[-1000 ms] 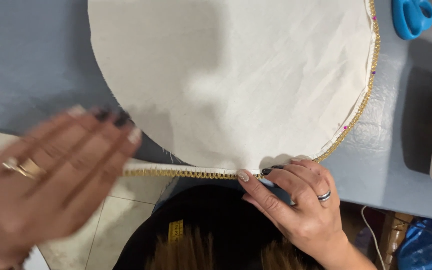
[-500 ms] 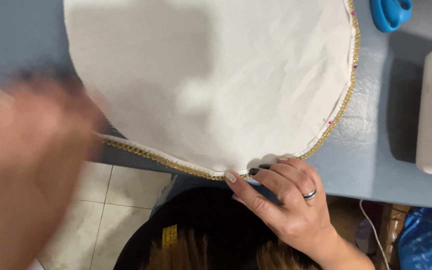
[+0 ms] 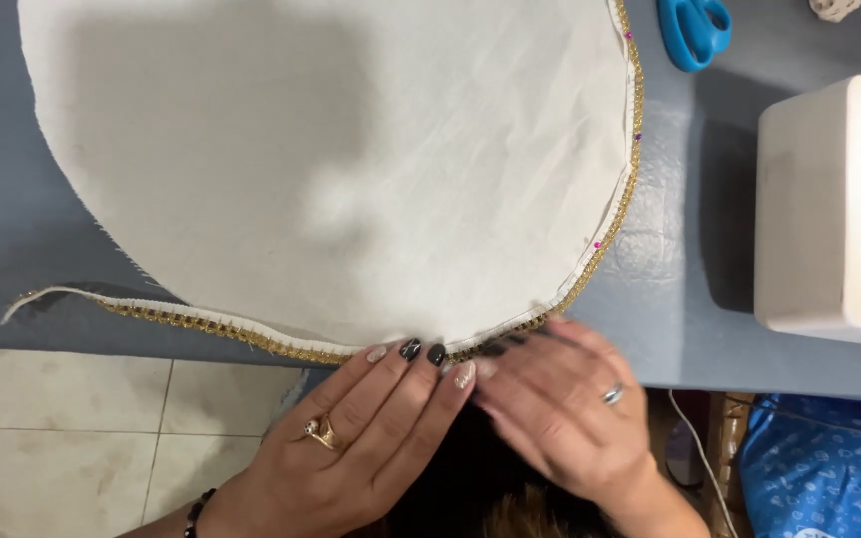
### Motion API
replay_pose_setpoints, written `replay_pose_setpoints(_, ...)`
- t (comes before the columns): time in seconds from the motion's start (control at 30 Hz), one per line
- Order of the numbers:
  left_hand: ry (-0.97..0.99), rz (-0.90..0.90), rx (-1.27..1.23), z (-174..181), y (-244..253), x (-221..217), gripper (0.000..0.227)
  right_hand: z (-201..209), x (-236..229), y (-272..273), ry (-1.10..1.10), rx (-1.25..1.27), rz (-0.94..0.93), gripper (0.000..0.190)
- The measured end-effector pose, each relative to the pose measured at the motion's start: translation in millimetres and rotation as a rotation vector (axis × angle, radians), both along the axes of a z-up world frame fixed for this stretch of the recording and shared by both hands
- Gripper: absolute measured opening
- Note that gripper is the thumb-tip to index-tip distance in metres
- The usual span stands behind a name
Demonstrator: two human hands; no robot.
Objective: Pinning a gold decorative trim along the edge of a circular white fabric piece to prepare it for sewing.
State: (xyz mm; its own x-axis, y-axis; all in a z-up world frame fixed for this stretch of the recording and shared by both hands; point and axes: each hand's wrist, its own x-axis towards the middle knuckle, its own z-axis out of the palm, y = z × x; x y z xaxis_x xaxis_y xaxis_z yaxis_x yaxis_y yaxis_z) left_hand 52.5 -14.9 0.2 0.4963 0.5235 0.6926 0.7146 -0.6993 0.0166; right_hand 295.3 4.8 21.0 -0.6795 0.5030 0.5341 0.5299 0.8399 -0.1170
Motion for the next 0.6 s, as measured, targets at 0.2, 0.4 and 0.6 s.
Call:
replay_pose_setpoints(0.2,-0.005,0.037,-0.047,-1,-2,3,0.026,6,8,6,-0.129,0.032,-0.263,0.044)
replay_pose_setpoints(0.4,-0.01,0.033,0.013,-7,-1,4,0.029,1,5,-1,-0.128,0.037,-0.229,0.051)
replay_pose_setpoints(0.6,-0.033,0.026,0.027,-14,0,5,0.028,0,14,2,-0.11,0.074,-0.241,0.049)
